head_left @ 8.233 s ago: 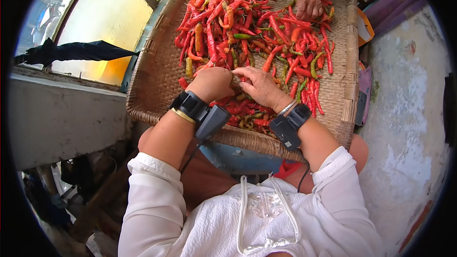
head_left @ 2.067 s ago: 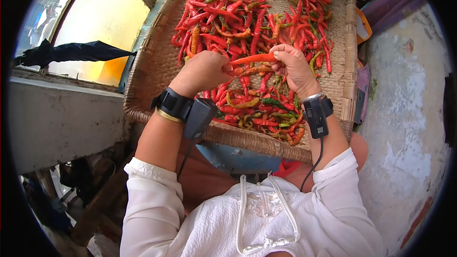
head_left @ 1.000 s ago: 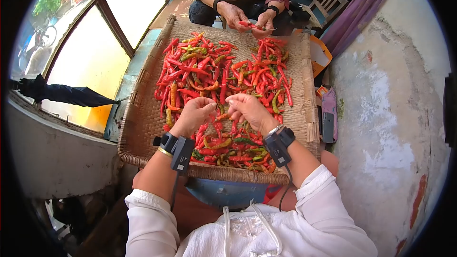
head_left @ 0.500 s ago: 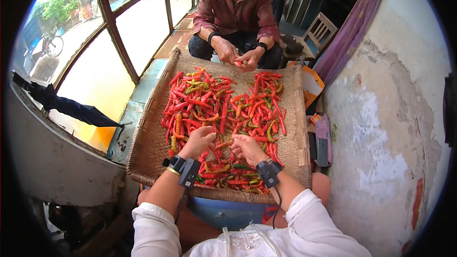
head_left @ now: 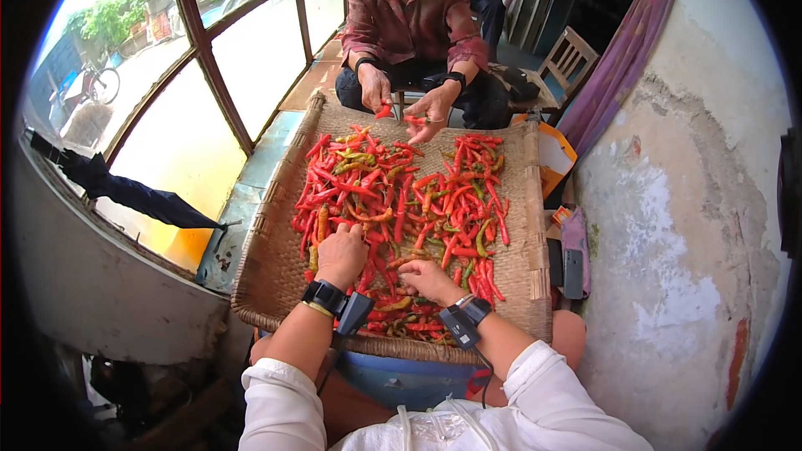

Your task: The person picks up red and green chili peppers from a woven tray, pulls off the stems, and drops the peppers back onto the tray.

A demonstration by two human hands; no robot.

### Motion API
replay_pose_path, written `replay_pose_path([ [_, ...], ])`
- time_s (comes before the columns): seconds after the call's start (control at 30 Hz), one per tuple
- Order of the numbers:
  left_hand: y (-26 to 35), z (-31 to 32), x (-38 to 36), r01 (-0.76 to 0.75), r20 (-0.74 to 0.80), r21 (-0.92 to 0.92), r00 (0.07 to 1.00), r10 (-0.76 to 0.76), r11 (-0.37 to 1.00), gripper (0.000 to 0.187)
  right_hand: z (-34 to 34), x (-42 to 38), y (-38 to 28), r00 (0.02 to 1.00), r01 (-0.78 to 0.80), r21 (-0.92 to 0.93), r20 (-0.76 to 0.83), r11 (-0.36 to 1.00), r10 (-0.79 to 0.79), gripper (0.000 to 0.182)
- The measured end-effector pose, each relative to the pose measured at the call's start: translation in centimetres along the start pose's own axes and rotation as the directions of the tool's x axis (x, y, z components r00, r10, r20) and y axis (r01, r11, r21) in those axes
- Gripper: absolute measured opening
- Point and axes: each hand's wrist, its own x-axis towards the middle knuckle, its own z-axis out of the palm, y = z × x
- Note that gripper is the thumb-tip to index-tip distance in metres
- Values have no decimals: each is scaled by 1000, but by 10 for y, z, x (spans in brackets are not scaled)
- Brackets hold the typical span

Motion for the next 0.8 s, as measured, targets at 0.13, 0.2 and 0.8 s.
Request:
replay_pose_path([
  [0.13, -4, 4, 0, 15, 72, 47, 997, -19, 999, 41, 1, -6, -8, 999, -33, -13, -4, 999, 33, 28],
  [0.2, -3, 4, -2, 31, 107, 69, 994, -39, 997, 48, 2, 0, 8, 1000, -16, 17, 4, 1000, 16, 28],
  [0.8, -11, 35, -3, 17, 85, -24, 996, -15, 1000, 61, 6, -8, 11, 998, 53, 12, -14, 999, -53, 26],
])
